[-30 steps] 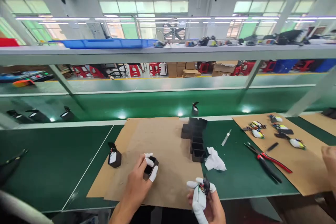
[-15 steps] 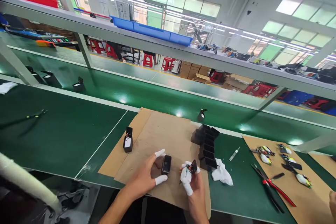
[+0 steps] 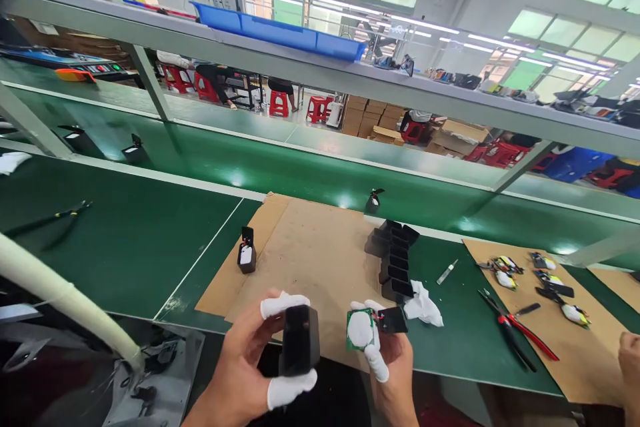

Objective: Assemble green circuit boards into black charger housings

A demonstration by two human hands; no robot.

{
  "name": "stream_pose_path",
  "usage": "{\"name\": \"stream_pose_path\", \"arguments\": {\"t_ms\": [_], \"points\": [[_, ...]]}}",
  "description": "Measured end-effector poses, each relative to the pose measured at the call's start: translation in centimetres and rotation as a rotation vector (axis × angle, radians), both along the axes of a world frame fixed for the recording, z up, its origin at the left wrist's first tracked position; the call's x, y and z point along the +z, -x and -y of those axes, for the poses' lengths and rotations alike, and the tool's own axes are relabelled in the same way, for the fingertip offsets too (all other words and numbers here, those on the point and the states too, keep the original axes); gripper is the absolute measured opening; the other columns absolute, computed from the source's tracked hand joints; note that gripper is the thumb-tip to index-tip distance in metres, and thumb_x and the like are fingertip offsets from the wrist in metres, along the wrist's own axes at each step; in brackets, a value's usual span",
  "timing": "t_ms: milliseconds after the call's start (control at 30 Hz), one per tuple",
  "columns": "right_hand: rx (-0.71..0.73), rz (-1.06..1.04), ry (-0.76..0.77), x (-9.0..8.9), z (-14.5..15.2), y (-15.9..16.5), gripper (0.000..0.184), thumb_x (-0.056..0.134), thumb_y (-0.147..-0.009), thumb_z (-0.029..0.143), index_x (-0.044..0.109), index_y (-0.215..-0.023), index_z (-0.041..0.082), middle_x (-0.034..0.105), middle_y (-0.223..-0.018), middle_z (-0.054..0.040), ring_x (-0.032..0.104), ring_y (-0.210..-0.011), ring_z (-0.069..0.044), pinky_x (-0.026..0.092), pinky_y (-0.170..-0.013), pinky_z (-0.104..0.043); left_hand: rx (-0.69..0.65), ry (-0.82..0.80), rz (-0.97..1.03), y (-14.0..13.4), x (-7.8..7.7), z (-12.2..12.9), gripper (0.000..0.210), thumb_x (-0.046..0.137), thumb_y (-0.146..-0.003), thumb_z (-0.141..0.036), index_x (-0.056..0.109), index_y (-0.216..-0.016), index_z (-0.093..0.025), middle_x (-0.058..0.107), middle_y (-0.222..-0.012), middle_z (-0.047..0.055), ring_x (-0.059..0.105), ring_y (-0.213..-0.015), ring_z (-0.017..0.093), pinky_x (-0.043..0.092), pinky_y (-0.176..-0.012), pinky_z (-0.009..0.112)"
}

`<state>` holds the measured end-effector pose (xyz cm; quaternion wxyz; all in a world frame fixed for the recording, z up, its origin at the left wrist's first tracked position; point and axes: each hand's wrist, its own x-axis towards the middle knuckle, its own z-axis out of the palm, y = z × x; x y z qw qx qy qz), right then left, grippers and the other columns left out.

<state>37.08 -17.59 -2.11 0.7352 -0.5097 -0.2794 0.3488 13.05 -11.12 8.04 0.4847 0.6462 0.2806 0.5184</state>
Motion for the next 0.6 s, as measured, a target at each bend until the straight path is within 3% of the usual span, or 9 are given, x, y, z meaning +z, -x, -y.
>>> {"name": "stream_pose_path", "arguments": {"t_ms": [233, 433, 600], "points": [[0.260, 0.007, -0.039, 1.7, 3.4, 0.0, 0.087, 0.105, -0.060, 0.051, 0.072, -0.136, 0.024, 0.082, -0.117, -0.0218, 0.081, -0.104, -0.045, 0.068, -0.088, -0.059, 0.091, -0.211, -0.151, 2.3, 2.2, 2.0, 0.078, 0.093, -0.073, -0.020, 0.066, -0.146, -0.026, 0.065, -0.121, 0.011, 0.073, -0.100, 0.024, 0.068, -0.083, 0.032], [0.128, 0.051, -0.044, 4.0, 4.4, 2.1, 0.083, 0.102, -0.058, 0.060, 0.075, -0.132, 0.033, 0.079, -0.129, -0.0186, 0.077, -0.117, -0.047, 0.067, -0.092, -0.058, 0.085, -0.288, -0.132, 2.5, 2.8, 2.2, 0.076, 0.088, -0.078, -0.016, 0.063, -0.150, -0.025, 0.064, -0.116, 0.009, 0.072, -0.100, 0.022, 0.066, -0.085, 0.031], [0.121, 0.144, 0.011, 5.9, 5.4, 1.7, 0.050, 0.100, -0.057, 0.060, 0.082, -0.102, 0.049, 0.083, -0.124, -0.0099, 0.072, -0.128, -0.044, 0.068, -0.082, -0.044, 0.132, -0.313, -0.212, 2.4, 2.5, 2.3, 0.079, 0.090, -0.078, -0.019, 0.061, -0.152, -0.025, 0.062, -0.124, 0.010, 0.072, -0.107, 0.023, 0.065, -0.091, 0.032]]}}
